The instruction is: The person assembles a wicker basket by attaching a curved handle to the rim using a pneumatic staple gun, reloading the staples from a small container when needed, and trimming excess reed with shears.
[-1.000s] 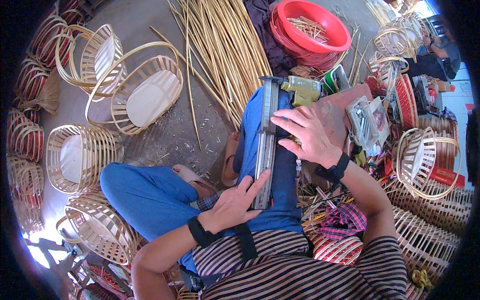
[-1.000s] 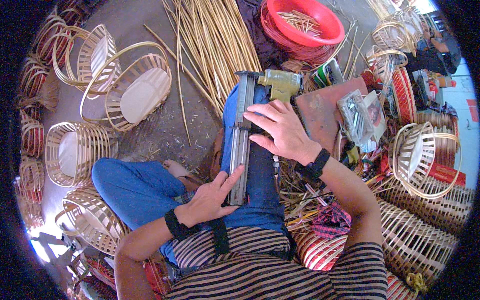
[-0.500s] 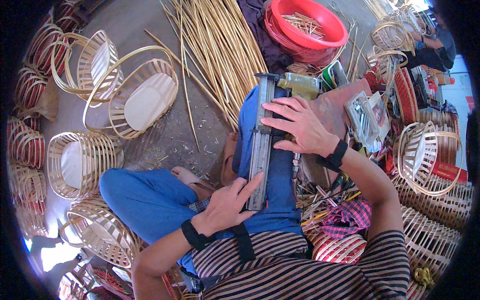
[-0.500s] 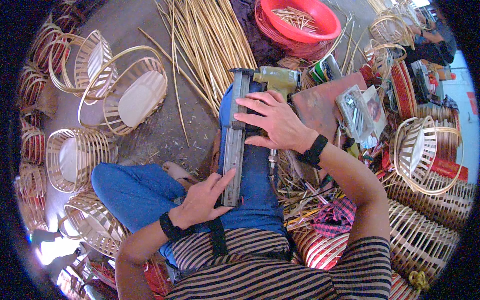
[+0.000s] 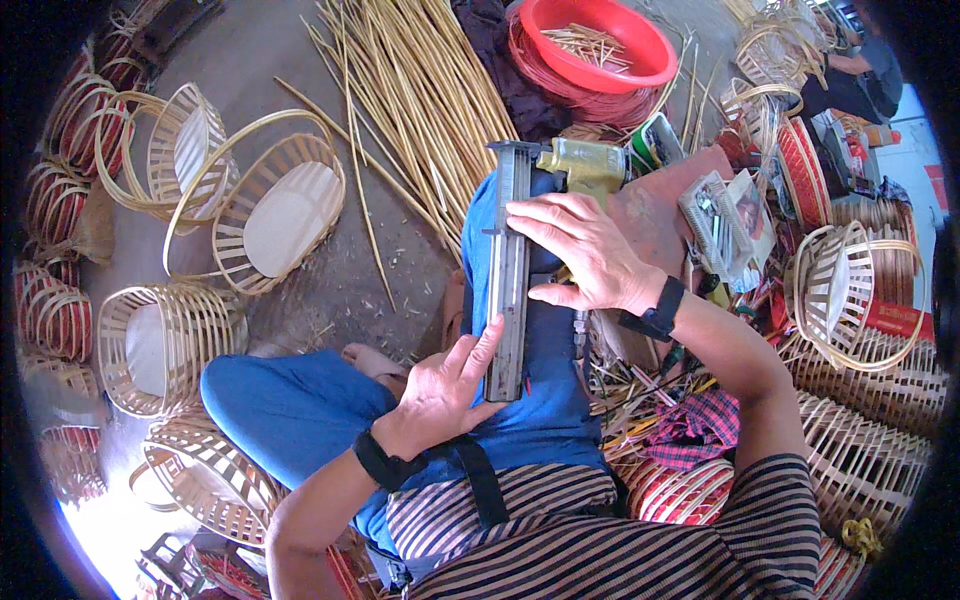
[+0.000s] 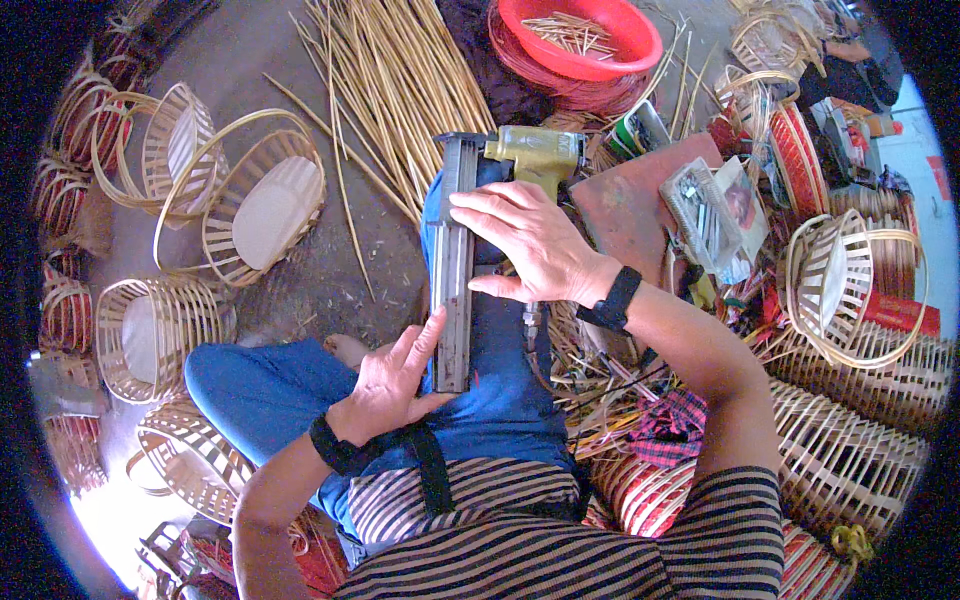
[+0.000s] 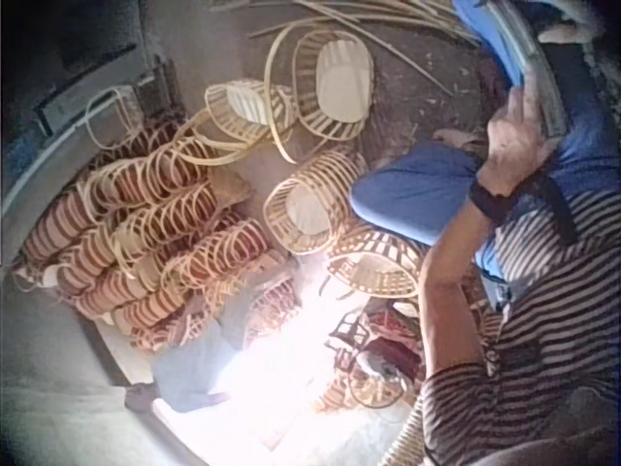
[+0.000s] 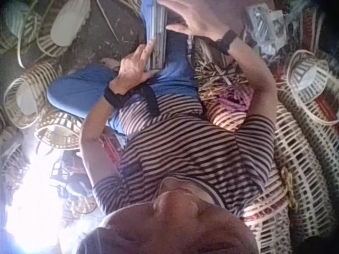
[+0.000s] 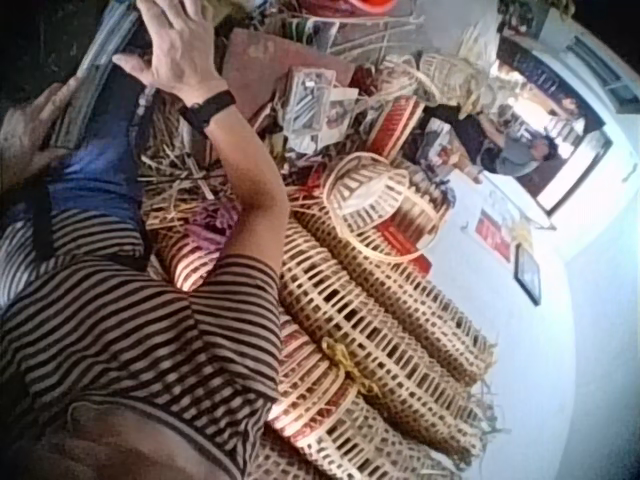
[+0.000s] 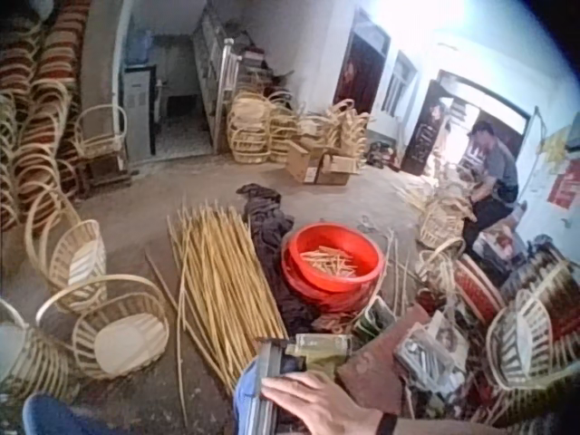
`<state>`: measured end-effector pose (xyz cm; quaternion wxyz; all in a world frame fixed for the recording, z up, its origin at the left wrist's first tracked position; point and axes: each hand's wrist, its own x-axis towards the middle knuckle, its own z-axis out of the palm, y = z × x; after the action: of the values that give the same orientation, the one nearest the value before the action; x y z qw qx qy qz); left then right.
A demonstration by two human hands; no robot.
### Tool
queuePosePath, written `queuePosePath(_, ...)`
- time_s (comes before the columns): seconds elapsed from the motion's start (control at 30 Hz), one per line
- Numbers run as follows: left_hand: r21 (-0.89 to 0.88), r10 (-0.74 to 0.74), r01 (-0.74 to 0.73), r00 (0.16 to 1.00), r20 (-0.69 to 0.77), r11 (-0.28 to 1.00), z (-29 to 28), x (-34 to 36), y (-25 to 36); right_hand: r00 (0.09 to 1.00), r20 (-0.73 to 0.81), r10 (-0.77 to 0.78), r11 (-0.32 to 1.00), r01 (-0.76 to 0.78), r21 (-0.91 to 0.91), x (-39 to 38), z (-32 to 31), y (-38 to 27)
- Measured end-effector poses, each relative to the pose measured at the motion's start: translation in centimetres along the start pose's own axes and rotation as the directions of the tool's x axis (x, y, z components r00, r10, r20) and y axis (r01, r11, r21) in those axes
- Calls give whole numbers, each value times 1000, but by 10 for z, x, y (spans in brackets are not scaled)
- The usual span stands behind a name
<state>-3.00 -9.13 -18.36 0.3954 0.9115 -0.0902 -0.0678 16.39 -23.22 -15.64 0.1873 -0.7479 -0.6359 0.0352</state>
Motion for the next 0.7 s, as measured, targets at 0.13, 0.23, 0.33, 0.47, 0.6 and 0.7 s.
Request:
queuePosePath(0.13, -5, 38, -39, 998, -45, 999, -5, 4, -4, 963, -257, 88, 996, -82, 35, -5, 6, -1)
queuePosePath(0.23, -10, 42, -43, 998, -42, 999, -7, 4, -6, 728, -617, 299, 941, -332, 64, -12, 19, -3)
queuePosePath(0.33, -20, 57, -57, 998, -37, 998, -7, 4, -1, 268, -412, 871, 492, -482, 725, -27, 29, 2)
queuePosePath(0.47, 12, -12, 12, 1000, -1, 1000, -10, 6, 0, 539, 63, 840, 124, -304, 945, -3, 13, 0)
queuePosePath(0.6, 23, 49, -47, 995, -93, 999, -12, 3, -5, 548, 166, 820, -23, -258, 966, 6, 27, 8)
queuePosePath(0.7, 61, 65, -59, 993, -99, 996, -21, 3, -1, 563, 189, 804, -71, -224, 972, 4, 27, 5)
